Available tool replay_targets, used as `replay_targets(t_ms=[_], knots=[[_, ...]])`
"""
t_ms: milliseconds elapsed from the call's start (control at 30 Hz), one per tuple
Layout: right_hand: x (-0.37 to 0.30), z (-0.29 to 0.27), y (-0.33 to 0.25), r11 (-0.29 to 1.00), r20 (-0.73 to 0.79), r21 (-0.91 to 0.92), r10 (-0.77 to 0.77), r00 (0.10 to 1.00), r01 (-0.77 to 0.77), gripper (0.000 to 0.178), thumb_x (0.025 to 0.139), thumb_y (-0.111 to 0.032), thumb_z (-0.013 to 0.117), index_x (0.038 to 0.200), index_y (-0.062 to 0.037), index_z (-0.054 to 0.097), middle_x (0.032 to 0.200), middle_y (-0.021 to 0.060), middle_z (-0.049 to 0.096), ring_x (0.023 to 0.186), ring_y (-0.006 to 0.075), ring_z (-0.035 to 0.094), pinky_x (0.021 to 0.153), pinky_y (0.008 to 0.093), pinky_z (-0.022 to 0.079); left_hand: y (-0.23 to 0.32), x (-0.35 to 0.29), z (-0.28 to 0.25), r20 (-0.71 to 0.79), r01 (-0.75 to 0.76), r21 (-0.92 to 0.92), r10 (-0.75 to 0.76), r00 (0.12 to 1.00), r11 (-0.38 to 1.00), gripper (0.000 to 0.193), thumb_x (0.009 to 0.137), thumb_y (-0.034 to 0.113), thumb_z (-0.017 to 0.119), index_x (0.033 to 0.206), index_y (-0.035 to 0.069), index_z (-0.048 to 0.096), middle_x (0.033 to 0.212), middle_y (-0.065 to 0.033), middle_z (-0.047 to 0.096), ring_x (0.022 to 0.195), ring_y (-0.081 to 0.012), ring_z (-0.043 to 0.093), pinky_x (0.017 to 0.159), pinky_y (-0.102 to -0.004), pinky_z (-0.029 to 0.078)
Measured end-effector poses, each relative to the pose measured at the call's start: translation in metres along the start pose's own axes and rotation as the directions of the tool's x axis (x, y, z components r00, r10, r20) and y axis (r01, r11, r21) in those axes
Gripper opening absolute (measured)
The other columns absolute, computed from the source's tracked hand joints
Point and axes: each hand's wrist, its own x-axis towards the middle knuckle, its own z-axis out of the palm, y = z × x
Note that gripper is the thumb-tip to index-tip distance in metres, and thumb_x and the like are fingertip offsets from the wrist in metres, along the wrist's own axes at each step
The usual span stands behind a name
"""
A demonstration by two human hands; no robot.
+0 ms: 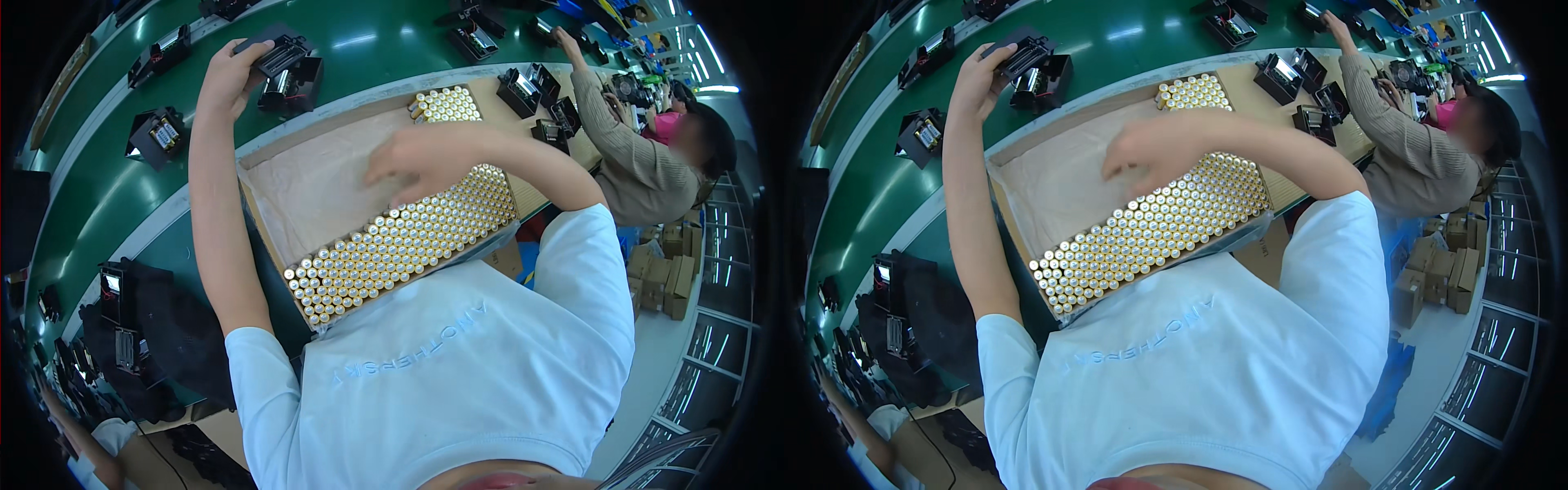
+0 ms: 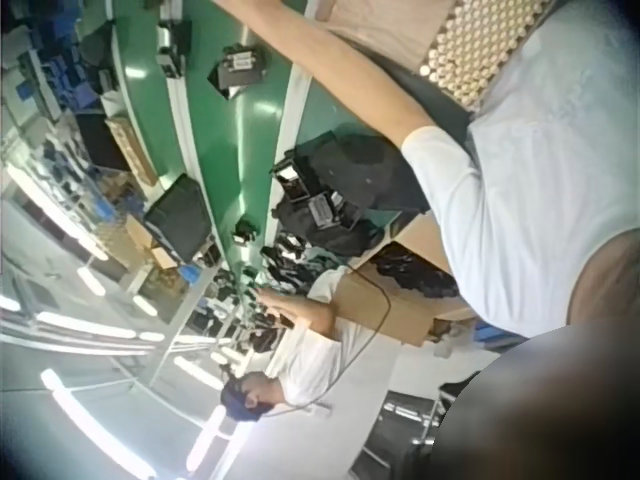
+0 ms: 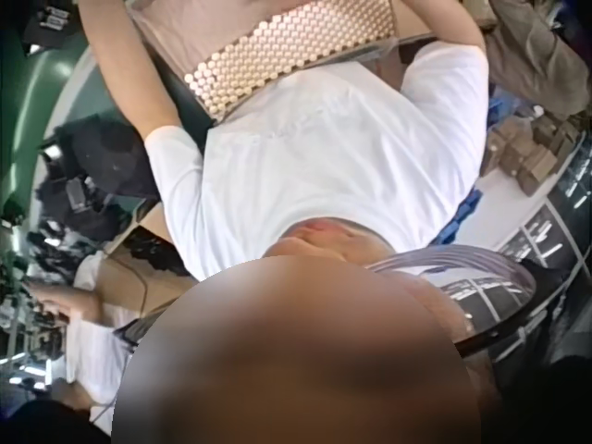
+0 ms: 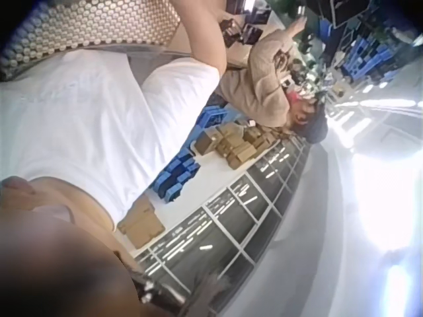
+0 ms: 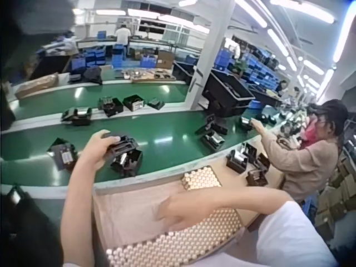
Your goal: Assembling small electronic components by manually picking pins from a grid tray and inserting them into component housings.
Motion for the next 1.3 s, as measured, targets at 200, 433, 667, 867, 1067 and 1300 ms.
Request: replay_targets(t_ms=[200, 433, 667, 867, 1067, 1300], knots=[[-0.011, 0.031, 0.002, 0.987, 0.072, 0.08, -0.144, 0.987, 0.139, 0.033, 0.088, -0.017, 0.064, 0.117, -0.0028, 0.061, 0.114, 0.0117, 0.064, 0.1, 0.0298, 0.06, 0.088, 0.0405, 0.048, -0.002, -0.004, 0.009, -0.003, -0.044, 0.043, 0.044, 0.999, 0.998, 0.05, 0.086, 0.009, 0.071, 0.129, -0.004, 0.048, 0.102, -0.0162, 0.063, 0.084, -0.017, 0.065, 0.07, -0.0228, 0.054], [-0.014, 0.029, 0.001, 0.98, 0.061, 0.137, -0.156, 0.986, 0.146, 0.028, 0.089, -0.017, 0.065, 0.113, -0.0015, 0.064, 0.112, 0.0118, 0.064, 0.1, 0.0299, 0.06, 0.09, 0.0412, 0.047, 0.0, -0.006, 0.011, 0.051, -0.046, 0.041, 0.044, 0.998, 0.998, 0.055, 0.087, 0.003, 0.067, 0.135, -0.006, 0.042, 0.11, -0.0212, 0.061, 0.092, -0.0227, 0.066, 0.081, -0.0306, 0.057], [-0.014, 0.03, 0.004, 0.963, -0.06, 0.188, -0.185, 0.981, 0.194, 0.021, 0.087, -0.012, 0.066, 0.104, -0.0001, 0.067, 0.097, 0.0103, 0.068, 0.084, 0.0271, 0.063, 0.08, 0.0377, 0.05, 0.002, -0.002, 0.009, 0.032, -0.002, -0.031, 0.003, 0.999, 1.0, 0.054, 0.088, 0.0, 0.065, 0.136, -0.006, 0.041, 0.112, -0.0236, 0.059, 0.094, -0.0244, 0.066, 0.083, -0.0319, 0.057], [-0.001, 0.006, 0.012, 0.988, -0.478, 0.07, -0.089, 0.874, 0.14, 0.013, 0.087, -0.012, 0.064, 0.086, -0.0012, 0.07, 0.064, 0.0059, 0.063, 0.047, 0.0197, 0.046, 0.053, 0.0329, 0.041, -0.004, 0.0, 0.007, 0.036, 0.059, -0.074, -0.057, 0.998, 0.995, 0.049, 0.09, 0.0, 0.061, 0.135, -0.005, 0.042, 0.113, -0.0213, 0.059, 0.095, -0.0233, 0.063, 0.076, -0.032, 0.056], [0.052, -0.073, 0.025, 0.915, -0.624, 0.388, 0.351, 0.698, -0.112, 0.025, 0.093, -0.02, 0.063, 0.095, 0.003, 0.073, 0.066, 0.0052, 0.065, 0.051, 0.0082, 0.057, 0.052, 0.0198, 0.051, -0.001, -0.002, 0.013, 0.084, 0.042, -0.082, -0.035, 0.996, 0.996, 0.044, 0.089, -0.004, 0.059, 0.129, -0.007, 0.041, 0.111, -0.0224, 0.057, 0.09, -0.0268, 0.064, 0.077, -0.0362, 0.058], [0.095, -0.107, 0.032, 0.85, -0.554, 0.484, 0.48, 0.681, -0.206, 0.025, 0.09, -0.019, 0.065, 0.088, 0.0048, 0.074, 0.062, 0.0069, 0.064, 0.047, 0.0101, 0.056, 0.052, 0.0202, 0.051, 0.007, -0.013, 0.028, 0.029, 0.022, -0.184, -0.017, 0.999, 0.983, 0.042, 0.09, -0.001, 0.056, 0.127, -0.008, 0.038, 0.109, -0.0215, 0.055, 0.087, -0.0266, 0.063, 0.075, -0.0372, 0.058]])
